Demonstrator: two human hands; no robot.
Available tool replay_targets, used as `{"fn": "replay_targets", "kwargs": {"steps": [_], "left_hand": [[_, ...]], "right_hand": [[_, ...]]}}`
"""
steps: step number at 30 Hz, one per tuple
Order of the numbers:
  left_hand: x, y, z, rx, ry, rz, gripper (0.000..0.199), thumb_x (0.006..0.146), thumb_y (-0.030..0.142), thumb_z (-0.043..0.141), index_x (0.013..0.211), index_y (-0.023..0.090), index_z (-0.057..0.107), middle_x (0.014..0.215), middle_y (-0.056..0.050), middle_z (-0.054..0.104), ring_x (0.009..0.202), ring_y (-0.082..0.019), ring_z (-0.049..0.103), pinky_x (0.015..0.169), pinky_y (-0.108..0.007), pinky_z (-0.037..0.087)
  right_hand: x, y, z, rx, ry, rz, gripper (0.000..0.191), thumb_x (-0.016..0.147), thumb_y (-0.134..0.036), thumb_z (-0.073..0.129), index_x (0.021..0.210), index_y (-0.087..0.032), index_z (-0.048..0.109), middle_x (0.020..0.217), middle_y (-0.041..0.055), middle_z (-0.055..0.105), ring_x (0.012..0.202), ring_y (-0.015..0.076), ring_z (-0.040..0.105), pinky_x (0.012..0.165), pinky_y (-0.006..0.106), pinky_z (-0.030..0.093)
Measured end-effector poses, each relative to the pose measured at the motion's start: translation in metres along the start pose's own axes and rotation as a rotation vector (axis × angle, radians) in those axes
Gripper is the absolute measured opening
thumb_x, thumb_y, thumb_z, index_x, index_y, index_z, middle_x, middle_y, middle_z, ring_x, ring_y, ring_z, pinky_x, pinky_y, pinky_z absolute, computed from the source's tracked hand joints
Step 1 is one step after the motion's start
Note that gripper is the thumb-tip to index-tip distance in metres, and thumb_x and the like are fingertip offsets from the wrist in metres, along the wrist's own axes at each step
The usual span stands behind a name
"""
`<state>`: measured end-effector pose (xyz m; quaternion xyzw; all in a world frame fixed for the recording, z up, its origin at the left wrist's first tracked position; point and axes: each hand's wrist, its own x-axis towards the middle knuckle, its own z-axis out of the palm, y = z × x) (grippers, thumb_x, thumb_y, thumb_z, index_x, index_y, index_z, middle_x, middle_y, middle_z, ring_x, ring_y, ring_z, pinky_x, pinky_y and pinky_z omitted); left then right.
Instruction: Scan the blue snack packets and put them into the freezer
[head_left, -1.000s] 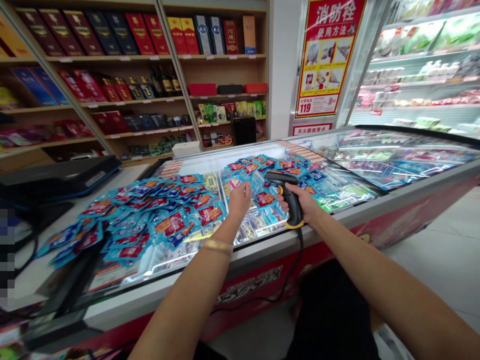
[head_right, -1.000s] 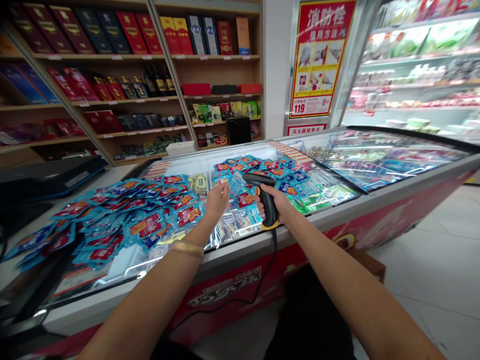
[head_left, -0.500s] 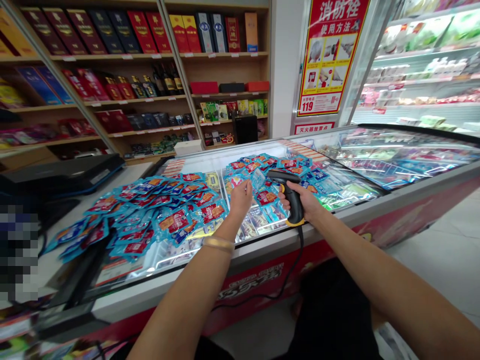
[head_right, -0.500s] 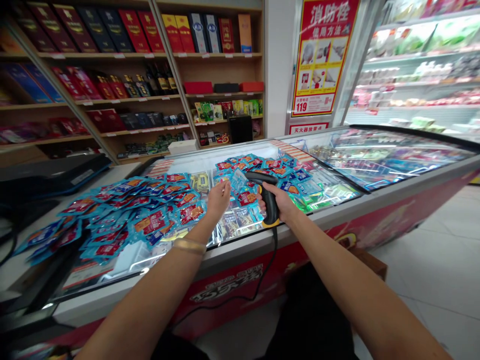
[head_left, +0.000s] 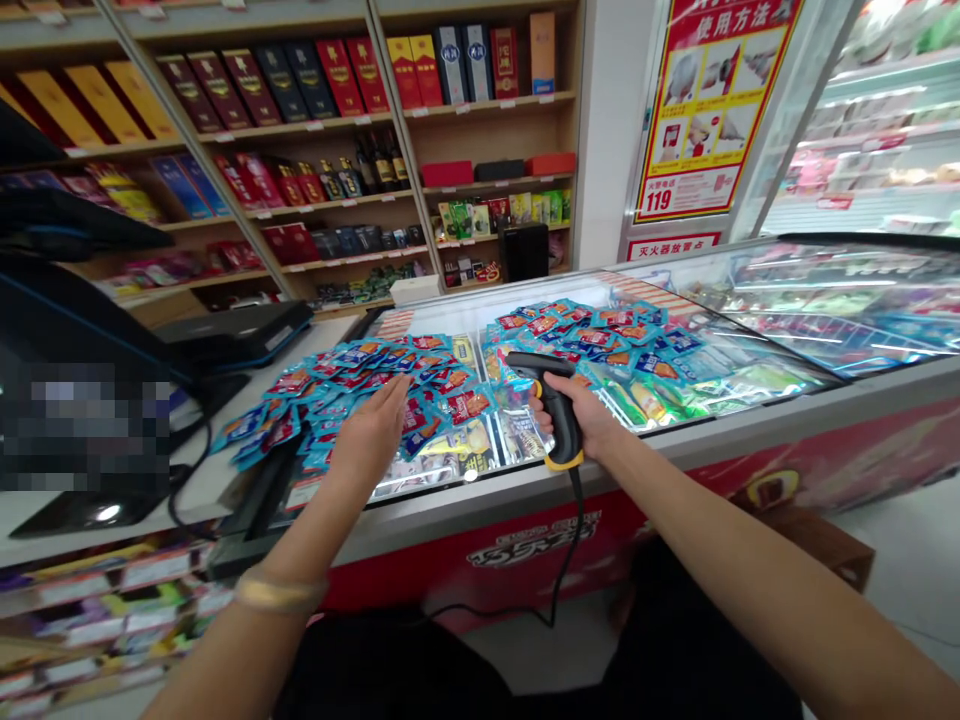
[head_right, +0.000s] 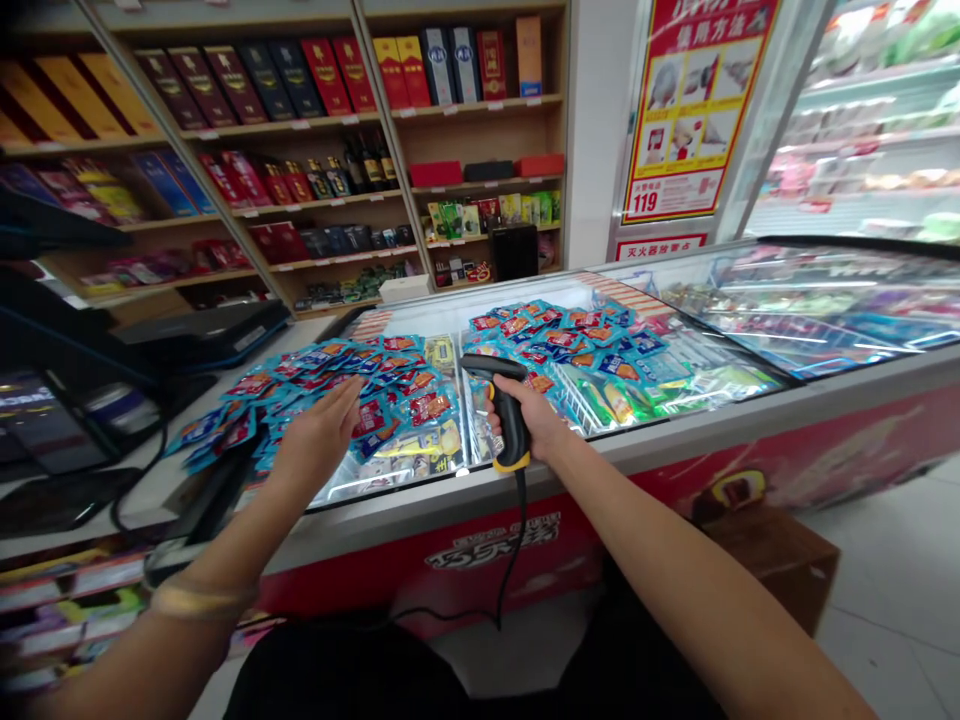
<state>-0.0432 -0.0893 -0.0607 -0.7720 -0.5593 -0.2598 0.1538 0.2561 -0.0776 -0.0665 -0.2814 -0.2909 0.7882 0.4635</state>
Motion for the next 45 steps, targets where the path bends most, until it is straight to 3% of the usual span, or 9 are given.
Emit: {"fn": "replay_targets", "kwargs": {"steps": [4, 10, 16, 22, 26, 32, 36, 42, 45], "left_hand": [[-0.026, -0.012, 0.003, 0.041, -0.2, 0.096, 0.049, 0.093, 0.039, 0.038, 0.133, 0.018, 0.057, 0.139, -0.014, 0.058, 0.13, -0.031, 0.053, 0.109, -0.05, 0.043], [-0.018, 0.009, 0.009, 0.02, -0.083, 0.056, 0.045, 0.095, 0.04, 0.038, 0.129, 0.017, 0.058, 0.143, -0.014, 0.054, 0.14, -0.031, 0.042, 0.114, -0.056, 0.034], [0.025, 0.069, 0.029, -0.161, -0.008, 0.182, 0.044, 0.096, 0.037, 0.04, 0.131, 0.014, 0.056, 0.14, -0.014, 0.057, 0.138, -0.026, 0.045, 0.116, -0.048, 0.035], [0.07, 0.146, 0.068, -0.292, -0.215, 0.196, 0.047, 0.092, 0.032, 0.053, 0.133, 0.011, 0.053, 0.142, -0.016, 0.055, 0.136, -0.025, 0.048, 0.114, -0.04, 0.039], [0.083, 0.173, 0.087, -0.242, -0.348, 0.17, 0.052, 0.089, 0.032, 0.06, 0.135, 0.009, 0.051, 0.14, -0.018, 0.056, 0.131, -0.027, 0.053, 0.109, -0.036, 0.043], [0.083, 0.181, 0.086, -0.161, -0.401, 0.158, 0.034, 0.095, 0.031, 0.051, 0.125, 0.015, 0.059, 0.123, -0.013, 0.067, 0.11, -0.023, 0.066, 0.09, -0.03, 0.051], [0.08, 0.183, 0.083, -0.131, -0.373, 0.032, 0.033, 0.099, 0.027, 0.036, 0.106, 0.014, 0.065, 0.1, -0.014, 0.072, 0.092, -0.024, 0.069, 0.079, -0.033, 0.05], [0.083, 0.165, 0.098, -0.591, -0.055, -0.362, 0.034, 0.096, 0.025, 0.037, 0.067, 0.019, 0.053, 0.063, -0.003, 0.057, 0.066, -0.018, 0.059, 0.067, -0.029, 0.043], [0.084, 0.154, 0.108, -0.685, -0.004, -0.406, 0.037, 0.096, 0.026, 0.035, 0.06, 0.021, 0.045, 0.057, 0.001, 0.048, 0.06, -0.015, 0.053, 0.064, -0.029, 0.043]], "right_hand": [[-0.003, 0.0, 0.0, 0.013, 0.005, 0.035, 0.02, 0.088, -0.034, 0.058, 0.077, -0.016, 0.058, 0.059, -0.0007, 0.055, 0.044, 0.0078, 0.046, 0.039, 0.018, 0.04], [-0.005, -0.002, -0.004, -0.005, 0.002, 0.02, 0.023, 0.086, -0.036, 0.061, 0.075, -0.017, 0.057, 0.06, -0.0009, 0.054, 0.044, 0.007, 0.045, 0.04, 0.017, 0.04], [-0.013, -0.023, -0.025, 0.007, 0.087, -0.054, 0.022, 0.087, -0.035, 0.059, 0.075, -0.017, 0.056, 0.06, 0.0003, 0.055, 0.044, 0.0076, 0.046, 0.039, 0.017, 0.04], [-0.025, -0.051, -0.058, 0.035, 0.223, -0.118, 0.022, 0.09, -0.034, 0.052, 0.077, -0.017, 0.056, 0.058, 0.0008, 0.055, 0.043, 0.0084, 0.046, 0.037, 0.017, 0.041], [-0.025, -0.052, -0.063, 0.076, 0.269, -0.129, 0.022, 0.091, -0.033, 0.052, 0.077, -0.016, 0.055, 0.057, 0.0014, 0.055, 0.043, 0.0084, 0.046, 0.037, 0.017, 0.04], [-0.025, -0.049, -0.057, 0.068, 0.283, -0.116, 0.025, 0.093, -0.033, 0.049, 0.075, -0.016, 0.053, 0.056, 0.0018, 0.054, 0.043, 0.0084, 0.047, 0.038, 0.016, 0.04], [-0.026, -0.049, -0.06, 0.063, 0.25, -0.119, 0.024, 0.092, -0.034, 0.05, 0.077, -0.016, 0.055, 0.058, 0.0014, 0.054, 0.043, 0.0086, 0.047, 0.037, 0.017, 0.04], [-0.025, -0.047, -0.061, 0.035, 0.198, -0.117, 0.025, 0.092, -0.035, 0.051, 0.078, -0.016, 0.057, 0.059, 0.001, 0.055, 0.043, 0.0084, 0.047, 0.038, 0.017, 0.041], [-0.026, -0.047, -0.059, 0.006, 0.165, -0.106, 0.024, 0.092, -0.034, 0.05, 0.078, -0.015, 0.058, 0.06, 0.001, 0.055, 0.044, 0.0078, 0.047, 0.038, 0.016, 0.041]]}}
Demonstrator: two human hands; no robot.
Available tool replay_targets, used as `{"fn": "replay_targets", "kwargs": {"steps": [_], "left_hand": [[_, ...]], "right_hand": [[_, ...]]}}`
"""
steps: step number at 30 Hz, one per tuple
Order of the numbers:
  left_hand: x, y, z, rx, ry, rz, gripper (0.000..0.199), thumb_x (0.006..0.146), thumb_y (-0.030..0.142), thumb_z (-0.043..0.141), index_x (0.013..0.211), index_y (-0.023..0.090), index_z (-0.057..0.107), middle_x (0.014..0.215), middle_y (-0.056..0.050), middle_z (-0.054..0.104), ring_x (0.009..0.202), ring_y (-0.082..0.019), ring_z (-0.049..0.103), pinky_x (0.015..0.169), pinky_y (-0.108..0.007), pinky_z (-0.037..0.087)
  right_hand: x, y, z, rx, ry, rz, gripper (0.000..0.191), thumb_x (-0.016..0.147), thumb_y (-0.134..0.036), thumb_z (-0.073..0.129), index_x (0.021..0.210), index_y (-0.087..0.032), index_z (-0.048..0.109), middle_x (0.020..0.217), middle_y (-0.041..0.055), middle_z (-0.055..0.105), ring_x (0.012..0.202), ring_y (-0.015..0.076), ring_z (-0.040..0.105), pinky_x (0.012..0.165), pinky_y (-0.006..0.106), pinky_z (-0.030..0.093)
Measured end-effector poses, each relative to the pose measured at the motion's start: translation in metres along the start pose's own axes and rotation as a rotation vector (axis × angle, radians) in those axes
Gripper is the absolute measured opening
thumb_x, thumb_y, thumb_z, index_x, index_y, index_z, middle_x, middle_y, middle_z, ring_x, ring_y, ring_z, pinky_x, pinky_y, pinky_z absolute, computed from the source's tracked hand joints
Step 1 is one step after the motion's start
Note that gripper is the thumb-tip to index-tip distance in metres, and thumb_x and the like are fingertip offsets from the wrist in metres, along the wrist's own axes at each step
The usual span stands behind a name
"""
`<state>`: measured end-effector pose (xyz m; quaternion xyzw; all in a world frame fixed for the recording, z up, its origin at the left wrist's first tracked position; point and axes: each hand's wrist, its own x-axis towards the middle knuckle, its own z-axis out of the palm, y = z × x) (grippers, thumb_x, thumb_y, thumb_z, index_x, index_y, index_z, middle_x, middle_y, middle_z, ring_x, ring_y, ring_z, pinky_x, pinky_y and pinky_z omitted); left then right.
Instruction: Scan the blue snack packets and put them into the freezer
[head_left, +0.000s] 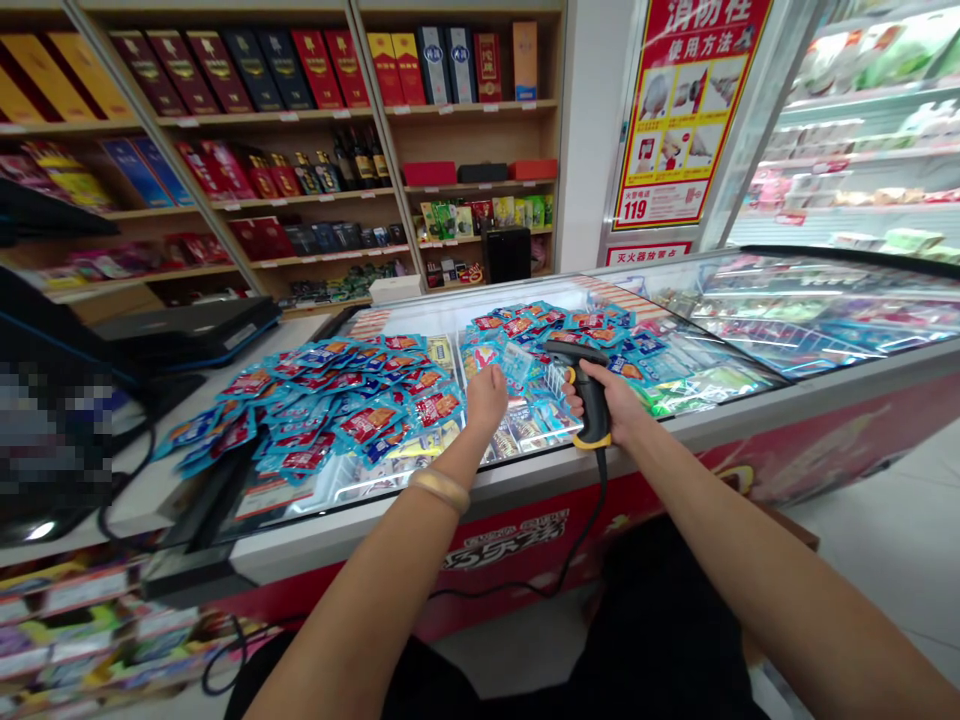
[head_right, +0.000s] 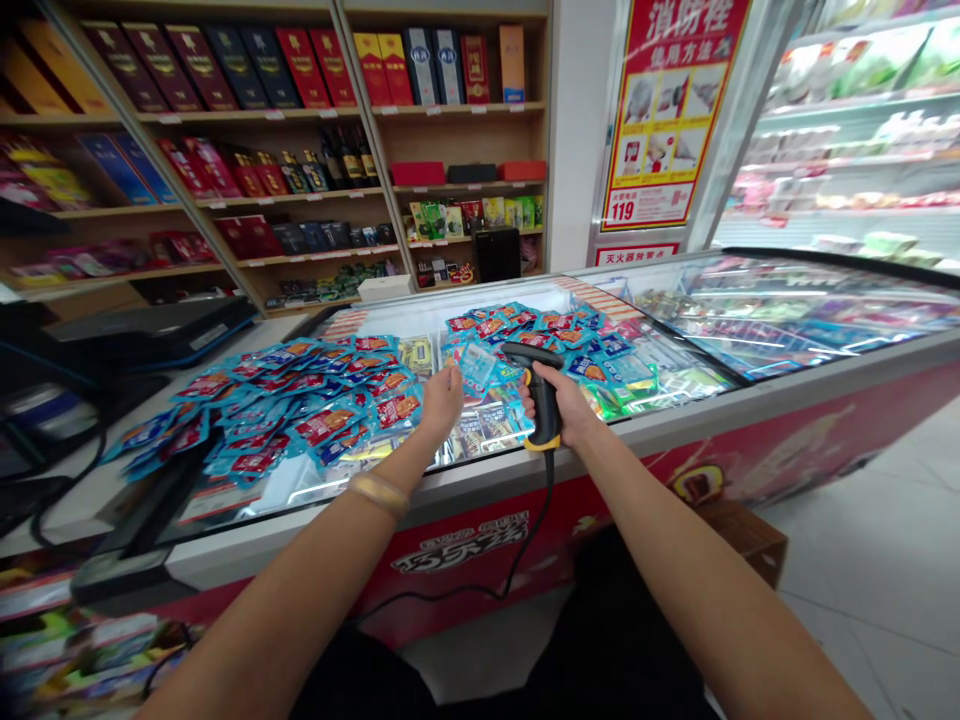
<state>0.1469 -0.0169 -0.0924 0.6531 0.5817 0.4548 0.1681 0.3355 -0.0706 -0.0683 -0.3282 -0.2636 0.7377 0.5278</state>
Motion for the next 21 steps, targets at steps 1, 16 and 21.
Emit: {"fn": "replay_targets", "kwargs": {"steps": [1, 16, 21], "left_hand": [[0.001, -0.003, 0.001, -0.027, 0.011, -0.002, 0.038, 0.096, 0.027, 0.036, 0.06, 0.021, 0.044, 0.057, 0.001, 0.047, 0.059, -0.015, 0.052, 0.064, -0.029, 0.044], [-0.004, -0.031, -0.013, -0.39, 0.019, -0.064, 0.029, 0.08, 0.045, 0.067, 0.081, 0.016, 0.069, 0.068, -0.002, 0.063, 0.073, -0.021, 0.068, 0.078, -0.04, 0.06], [-0.011, -0.038, -0.036, -0.442, -0.026, -0.091, 0.031, 0.082, 0.045, 0.063, 0.075, 0.015, 0.067, 0.062, 0.001, 0.056, 0.065, -0.016, 0.062, 0.079, -0.043, 0.062]], "right_hand": [[-0.001, 0.0, 0.0, -0.009, -0.009, 0.005, 0.024, 0.092, -0.033, 0.05, 0.079, -0.015, 0.058, 0.061, 0.001, 0.056, 0.044, 0.0075, 0.046, 0.038, 0.016, 0.04], [0.003, 0.023, 0.037, -0.005, -0.047, 0.048, 0.022, 0.09, -0.032, 0.051, 0.076, -0.016, 0.056, 0.058, 0.0002, 0.054, 0.043, 0.0081, 0.045, 0.038, 0.017, 0.04], [-0.001, 0.026, 0.039, -0.008, -0.081, 0.073, 0.021, 0.087, -0.034, 0.056, 0.076, -0.017, 0.057, 0.059, -0.0001, 0.054, 0.045, 0.0081, 0.046, 0.039, 0.017, 0.04]]}}
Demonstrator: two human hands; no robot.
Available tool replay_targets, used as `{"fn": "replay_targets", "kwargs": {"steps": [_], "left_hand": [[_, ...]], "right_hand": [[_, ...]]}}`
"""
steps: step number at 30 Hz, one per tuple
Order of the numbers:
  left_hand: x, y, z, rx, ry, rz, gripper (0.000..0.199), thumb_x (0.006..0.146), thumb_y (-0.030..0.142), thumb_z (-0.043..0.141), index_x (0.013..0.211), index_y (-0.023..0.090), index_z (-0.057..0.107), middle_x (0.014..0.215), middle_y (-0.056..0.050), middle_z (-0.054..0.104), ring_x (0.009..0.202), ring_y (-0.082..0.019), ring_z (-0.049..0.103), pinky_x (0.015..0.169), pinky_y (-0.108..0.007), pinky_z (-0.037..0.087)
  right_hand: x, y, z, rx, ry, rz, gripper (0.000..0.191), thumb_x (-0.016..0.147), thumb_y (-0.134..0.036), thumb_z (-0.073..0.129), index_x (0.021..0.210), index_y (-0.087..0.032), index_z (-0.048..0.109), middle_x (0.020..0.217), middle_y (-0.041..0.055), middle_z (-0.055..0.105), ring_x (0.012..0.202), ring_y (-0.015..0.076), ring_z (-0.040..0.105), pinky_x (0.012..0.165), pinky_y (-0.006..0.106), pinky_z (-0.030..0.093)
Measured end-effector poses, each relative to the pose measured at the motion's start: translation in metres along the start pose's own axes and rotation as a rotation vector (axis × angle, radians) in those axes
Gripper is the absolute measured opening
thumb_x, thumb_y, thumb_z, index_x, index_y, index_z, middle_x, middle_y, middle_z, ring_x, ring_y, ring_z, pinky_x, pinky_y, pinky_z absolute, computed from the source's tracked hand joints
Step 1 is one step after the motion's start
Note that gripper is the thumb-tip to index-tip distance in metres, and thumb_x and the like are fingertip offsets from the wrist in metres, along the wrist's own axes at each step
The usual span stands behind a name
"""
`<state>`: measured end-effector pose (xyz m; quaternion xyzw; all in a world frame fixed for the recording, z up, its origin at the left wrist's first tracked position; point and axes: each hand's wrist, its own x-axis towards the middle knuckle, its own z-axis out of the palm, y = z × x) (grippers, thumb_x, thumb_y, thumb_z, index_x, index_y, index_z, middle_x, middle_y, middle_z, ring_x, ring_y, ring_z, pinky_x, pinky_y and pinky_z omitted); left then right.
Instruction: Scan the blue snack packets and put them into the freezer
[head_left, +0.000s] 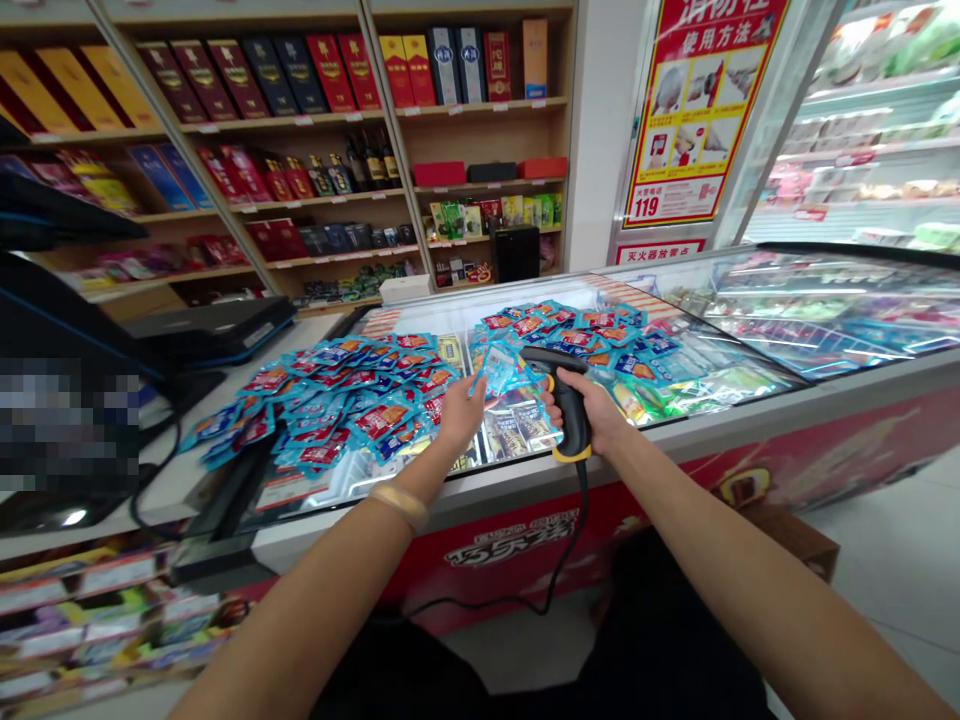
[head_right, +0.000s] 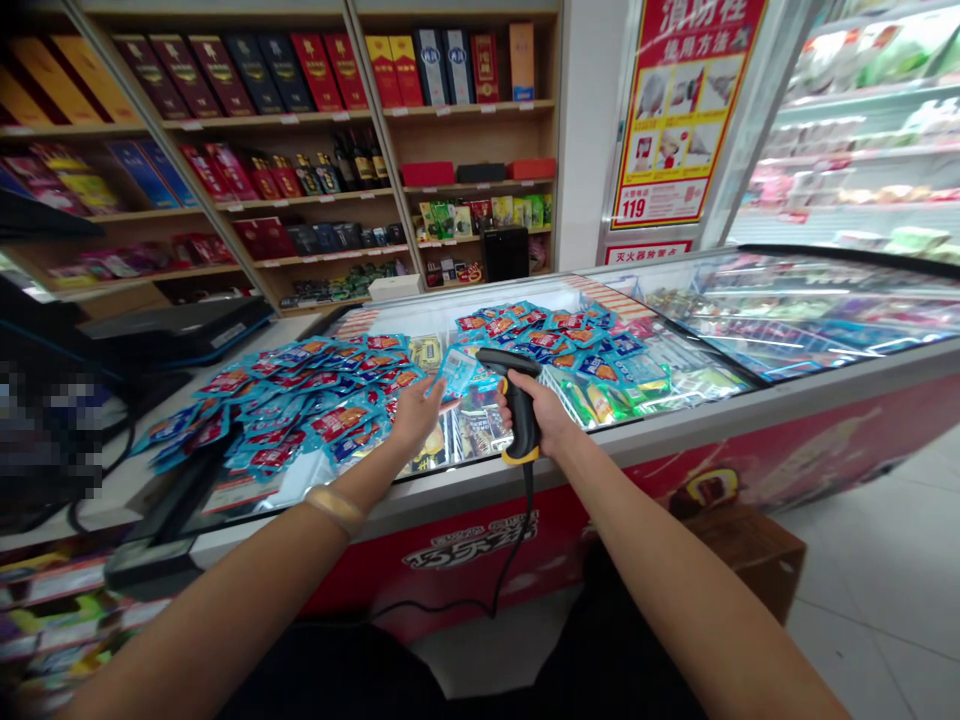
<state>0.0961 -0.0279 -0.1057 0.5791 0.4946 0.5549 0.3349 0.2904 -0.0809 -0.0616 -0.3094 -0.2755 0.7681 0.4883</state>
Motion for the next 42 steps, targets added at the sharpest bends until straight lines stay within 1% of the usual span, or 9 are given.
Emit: {"fn": "replay_targets", "kwargs": {"steps": [4, 11, 20, 24, 28, 31, 36, 39, 42], "left_hand": [[-0.005, 0.006, -0.001, -0.025, -0.022, -0.011, 0.031, 0.083, 0.043, 0.061, 0.07, 0.015, 0.063, 0.06, 0.004, 0.048, 0.055, -0.01, 0.051, 0.072, -0.037, 0.063], [-0.004, 0.001, 0.002, 0.059, -0.023, 0.016, 0.034, 0.084, 0.047, 0.058, 0.079, 0.015, 0.067, 0.064, 0.002, 0.052, 0.062, -0.014, 0.06, 0.066, -0.033, 0.062], [-0.004, -0.002, 0.0, 0.123, -0.022, 0.057, 0.037, 0.086, 0.049, 0.057, 0.069, 0.017, 0.062, 0.057, 0.004, 0.049, 0.059, -0.013, 0.058, 0.07, -0.034, 0.062], [-0.005, -0.001, 0.003, 0.144, -0.016, 0.052, 0.035, 0.087, 0.048, 0.058, 0.077, 0.016, 0.068, 0.061, 0.002, 0.056, 0.063, -0.016, 0.063, 0.07, -0.036, 0.062], [-0.009, 0.006, 0.0, 0.181, -0.016, 0.074, 0.032, 0.09, 0.039, 0.054, 0.099, 0.015, 0.073, 0.084, -0.005, 0.072, 0.078, -0.021, 0.07, 0.075, -0.037, 0.061], [-0.012, 0.018, -0.026, 0.338, 0.028, 0.173, 0.034, 0.091, 0.032, 0.051, 0.114, 0.017, 0.07, 0.106, -0.008, 0.075, 0.095, -0.023, 0.071, 0.087, -0.037, 0.058], [-0.022, 0.039, -0.107, 0.786, 0.06, 0.426, 0.041, 0.095, 0.03, 0.039, 0.129, 0.025, 0.063, 0.131, -0.005, 0.066, 0.118, -0.022, 0.063, 0.102, -0.037, 0.048], [-0.034, 0.038, -0.146, 1.116, 0.021, 0.414, 0.042, 0.095, 0.028, 0.036, 0.125, 0.025, 0.065, 0.134, -0.008, 0.063, 0.125, -0.027, 0.058, 0.111, -0.05, 0.038], [-0.045, 0.027, -0.164, 1.318, -0.047, 0.329, 0.042, 0.094, 0.031, 0.038, 0.127, 0.022, 0.064, 0.137, -0.012, 0.06, 0.131, -0.032, 0.052, 0.114, -0.06, 0.028]], "right_hand": [[-0.003, 0.001, -0.002, -0.036, -0.039, -0.008, 0.02, 0.086, -0.034, 0.058, 0.076, -0.018, 0.057, 0.06, 0.0, 0.054, 0.046, 0.0084, 0.046, 0.04, 0.017, 0.04], [-0.003, 0.002, -0.002, -0.073, -0.083, -0.007, 0.021, 0.083, -0.036, 0.062, 0.077, -0.017, 0.057, 0.061, -0.0004, 0.055, 0.045, 0.008, 0.046, 0.04, 0.018, 0.04], [-0.004, 0.002, -0.001, -0.106, -0.085, 0.014, 0.021, 0.084, -0.036, 0.063, 0.078, -0.017, 0.057, 0.061, -0.0005, 0.055, 0.045, 0.0077, 0.046, 0.041, 0.018, 0.039], [-0.004, 0.001, -0.002, -0.097, -0.095, 0.024, 0.021, 0.085, -0.036, 0.062, 0.078, -0.017, 0.057, 0.061, -0.0006, 0.055, 0.045, 0.0077, 0.046, 0.042, 0.018, 0.039], [-0.003, 0.0, -0.001, -0.07, -0.104, 0.012, 0.02, 0.084, -0.035, 0.061, 0.078, -0.017, 0.057, 0.061, -0.0011, 0.054, 0.045, 0.0075, 0.045, 0.041, 0.017, 0.039], [0.003, 0.004, 0.004, -0.041, -0.108, 0.017, 0.021, 0.084, -0.036, 0.061, 0.077, -0.016, 0.057, 0.061, -0.001, 0.053, 0.045, 0.0073, 0.045, 0.041, 0.017, 0.039], [0.02, 0.023, 0.029, -0.025, -0.145, 0.061, 0.02, 0.087, -0.033, 0.058, 0.077, -0.016, 0.058, 0.06, -0.0008, 0.055, 0.044, 0.0078, 0.045, 0.039, 0.018, 0.04], [0.03, 0.034, 0.045, -0.032, -0.148, 0.097, 0.019, 0.089, -0.032, 0.056, 0.078, -0.016, 0.058, 0.059, -0.0008, 0.055, 0.043, 0.0082, 0.047, 0.039, 0.018, 0.04], [0.035, 0.04, 0.053, -0.029, -0.167, 0.13, 0.019, 0.088, -0.033, 0.058, 0.079, -0.016, 0.058, 0.06, -0.0013, 0.055, 0.043, 0.0081, 0.048, 0.04, 0.019, 0.041]]}}
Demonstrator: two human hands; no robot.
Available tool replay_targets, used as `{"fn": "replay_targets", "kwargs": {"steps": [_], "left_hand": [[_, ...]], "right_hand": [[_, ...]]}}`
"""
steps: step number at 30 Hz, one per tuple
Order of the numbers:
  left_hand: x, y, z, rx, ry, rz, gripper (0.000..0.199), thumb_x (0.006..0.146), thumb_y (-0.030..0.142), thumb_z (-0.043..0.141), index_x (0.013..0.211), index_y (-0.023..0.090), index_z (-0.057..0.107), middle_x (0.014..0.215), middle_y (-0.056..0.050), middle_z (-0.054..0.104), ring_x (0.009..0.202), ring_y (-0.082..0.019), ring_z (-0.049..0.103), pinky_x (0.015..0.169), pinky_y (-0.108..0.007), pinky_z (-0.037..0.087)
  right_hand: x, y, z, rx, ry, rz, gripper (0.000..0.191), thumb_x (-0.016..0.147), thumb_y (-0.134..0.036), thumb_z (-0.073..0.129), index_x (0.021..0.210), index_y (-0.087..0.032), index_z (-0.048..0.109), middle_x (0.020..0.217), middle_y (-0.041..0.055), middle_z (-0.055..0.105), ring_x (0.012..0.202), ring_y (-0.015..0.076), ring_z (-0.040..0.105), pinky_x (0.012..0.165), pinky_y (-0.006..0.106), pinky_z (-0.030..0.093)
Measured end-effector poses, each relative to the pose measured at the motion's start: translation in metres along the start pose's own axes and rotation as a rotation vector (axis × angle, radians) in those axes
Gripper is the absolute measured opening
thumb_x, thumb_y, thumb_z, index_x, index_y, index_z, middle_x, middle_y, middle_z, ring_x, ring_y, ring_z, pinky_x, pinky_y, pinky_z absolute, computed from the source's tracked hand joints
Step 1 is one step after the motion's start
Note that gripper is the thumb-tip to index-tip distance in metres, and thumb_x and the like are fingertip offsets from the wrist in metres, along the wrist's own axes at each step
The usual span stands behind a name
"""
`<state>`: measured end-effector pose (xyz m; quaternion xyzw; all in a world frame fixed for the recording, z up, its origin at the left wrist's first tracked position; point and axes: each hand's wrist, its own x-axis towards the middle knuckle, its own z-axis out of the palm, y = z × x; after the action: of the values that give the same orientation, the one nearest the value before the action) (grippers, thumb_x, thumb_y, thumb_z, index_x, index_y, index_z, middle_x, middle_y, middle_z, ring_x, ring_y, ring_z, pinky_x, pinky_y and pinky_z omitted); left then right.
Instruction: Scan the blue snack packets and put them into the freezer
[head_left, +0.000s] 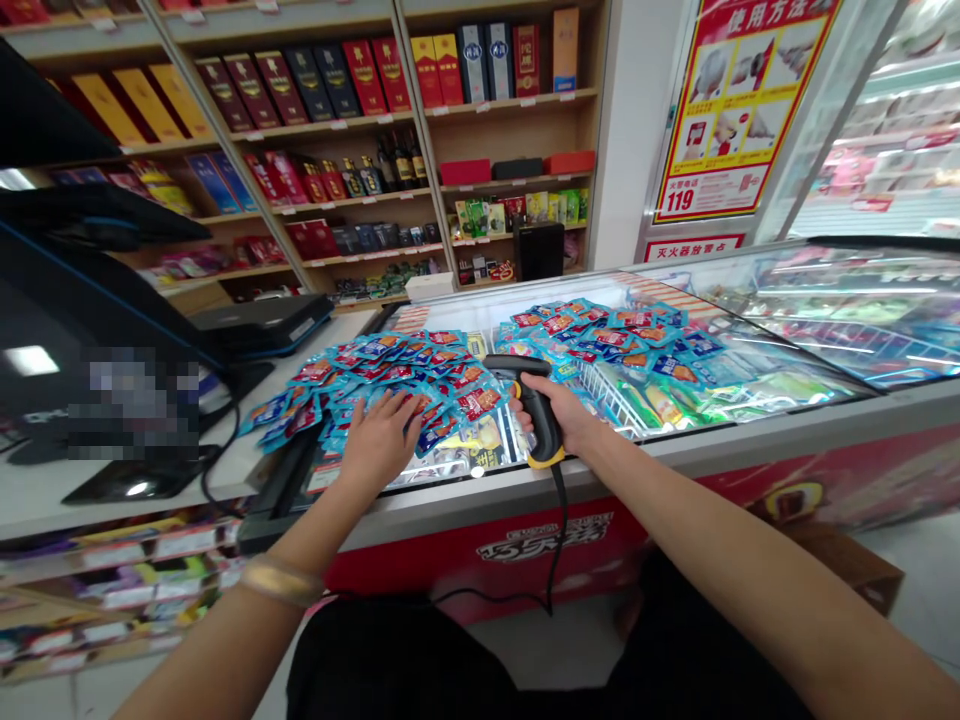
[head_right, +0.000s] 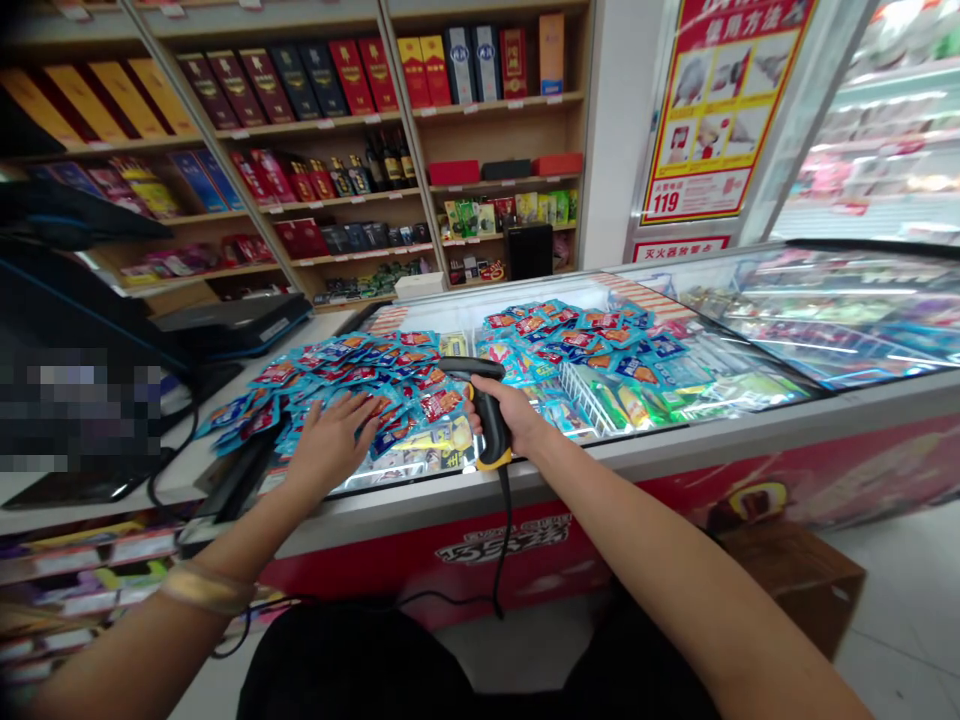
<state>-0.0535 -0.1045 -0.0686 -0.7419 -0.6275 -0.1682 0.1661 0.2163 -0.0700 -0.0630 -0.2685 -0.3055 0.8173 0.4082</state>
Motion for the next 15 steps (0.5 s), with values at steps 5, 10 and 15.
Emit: {"fn": "replay_targets", "kwargs": {"steps": [5, 10, 15], "left_hand": [[-0.006, 0.0, 0.009, 0.019, -0.021, -0.006, 0.045, 0.096, 0.035, 0.035, 0.132, 0.022, 0.059, 0.141, -0.012, 0.057, 0.137, -0.031, 0.045, 0.115, -0.06, 0.027], [0.015, 0.015, 0.004, -0.07, 0.065, 0.043, 0.046, 0.096, 0.033, 0.033, 0.133, 0.02, 0.058, 0.141, -0.012, 0.057, 0.138, -0.029, 0.044, 0.116, -0.057, 0.026], [0.063, 0.046, 0.01, -0.227, 0.082, 0.145, 0.047, 0.095, 0.033, 0.034, 0.134, 0.014, 0.055, 0.14, -0.014, 0.057, 0.135, -0.027, 0.047, 0.116, -0.051, 0.031]], "right_hand": [[0.002, 0.0, -0.004, -0.001, -0.02, 0.002, 0.019, 0.087, -0.033, 0.059, 0.079, -0.017, 0.057, 0.059, -0.0013, 0.055, 0.044, 0.0083, 0.048, 0.04, 0.018, 0.041], [0.002, -0.009, -0.013, -0.009, -0.002, -0.018, 0.02, 0.088, -0.034, 0.058, 0.077, -0.017, 0.056, 0.06, -0.0007, 0.055, 0.045, 0.0085, 0.047, 0.04, 0.019, 0.041], [0.004, -0.036, -0.031, -0.018, 0.06, -0.078, 0.021, 0.088, -0.033, 0.058, 0.075, -0.017, 0.057, 0.06, 0.0006, 0.055, 0.045, 0.0088, 0.047, 0.039, 0.019, 0.041]]}}
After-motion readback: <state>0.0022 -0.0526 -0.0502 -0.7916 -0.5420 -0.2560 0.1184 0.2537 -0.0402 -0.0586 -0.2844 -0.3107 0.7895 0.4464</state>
